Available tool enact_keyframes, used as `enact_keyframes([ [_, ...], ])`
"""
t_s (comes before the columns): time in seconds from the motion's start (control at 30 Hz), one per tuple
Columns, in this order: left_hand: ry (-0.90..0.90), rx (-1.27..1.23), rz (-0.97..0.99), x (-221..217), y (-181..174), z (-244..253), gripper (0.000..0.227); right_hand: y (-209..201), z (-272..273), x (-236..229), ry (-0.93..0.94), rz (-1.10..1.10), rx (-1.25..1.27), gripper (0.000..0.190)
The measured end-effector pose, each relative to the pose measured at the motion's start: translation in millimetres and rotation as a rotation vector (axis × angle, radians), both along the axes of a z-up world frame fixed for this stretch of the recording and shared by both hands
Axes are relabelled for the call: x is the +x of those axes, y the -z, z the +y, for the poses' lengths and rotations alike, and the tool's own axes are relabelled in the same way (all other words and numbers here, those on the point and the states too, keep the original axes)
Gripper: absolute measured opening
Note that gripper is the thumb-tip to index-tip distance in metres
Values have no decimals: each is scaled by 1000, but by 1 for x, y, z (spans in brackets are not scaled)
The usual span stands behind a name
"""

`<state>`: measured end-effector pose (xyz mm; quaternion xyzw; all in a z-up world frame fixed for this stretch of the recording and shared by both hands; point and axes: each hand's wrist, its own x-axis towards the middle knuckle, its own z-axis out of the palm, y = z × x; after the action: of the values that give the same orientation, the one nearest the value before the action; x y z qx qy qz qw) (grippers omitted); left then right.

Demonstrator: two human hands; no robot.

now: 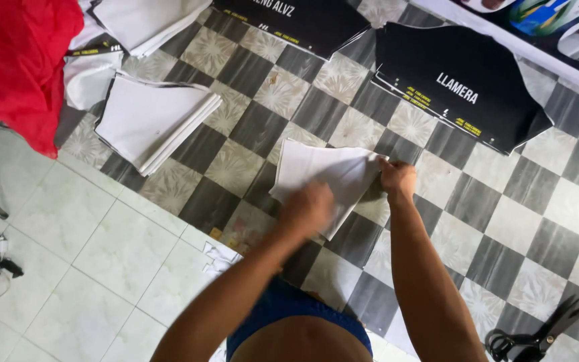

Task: Organizing and folding cut fabric garment pieces on a table

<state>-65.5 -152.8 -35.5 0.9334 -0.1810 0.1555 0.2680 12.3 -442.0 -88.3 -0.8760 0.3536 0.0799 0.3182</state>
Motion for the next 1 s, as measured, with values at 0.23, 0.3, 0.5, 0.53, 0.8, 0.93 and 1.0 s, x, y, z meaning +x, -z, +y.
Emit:
enact_keyframes([
  [0.23, 323, 195, 113, -61, 18, -30, 10, 33, -19, 7, -25, 51, -76, 30],
  [0.3, 311, 189, 106, -65, 21, -29, 13, 23, -12, -1, -38, 33, -48, 32],
  [0.5, 165, 211, -112, -73, 15, -25, 8, 37, -41, -14, 137, -202, 276, 30],
  [0.53, 234, 82, 93, -73, -6, -15, 10, 28, -37, -14, 184, -265, 371, 30],
  [0.8, 350, -464, 558, -27, -119, 117, 17, -160, 107, 18, 302, -489, 843, 17],
  [0.93, 210, -488, 658, 21, -148, 235, 28, -145, 206, 75, 246, -553, 981, 16],
  [1.0, 154, -437, 694, 47, -143, 294, 27, -142, 272, 106, 216, -546, 1021, 16],
])
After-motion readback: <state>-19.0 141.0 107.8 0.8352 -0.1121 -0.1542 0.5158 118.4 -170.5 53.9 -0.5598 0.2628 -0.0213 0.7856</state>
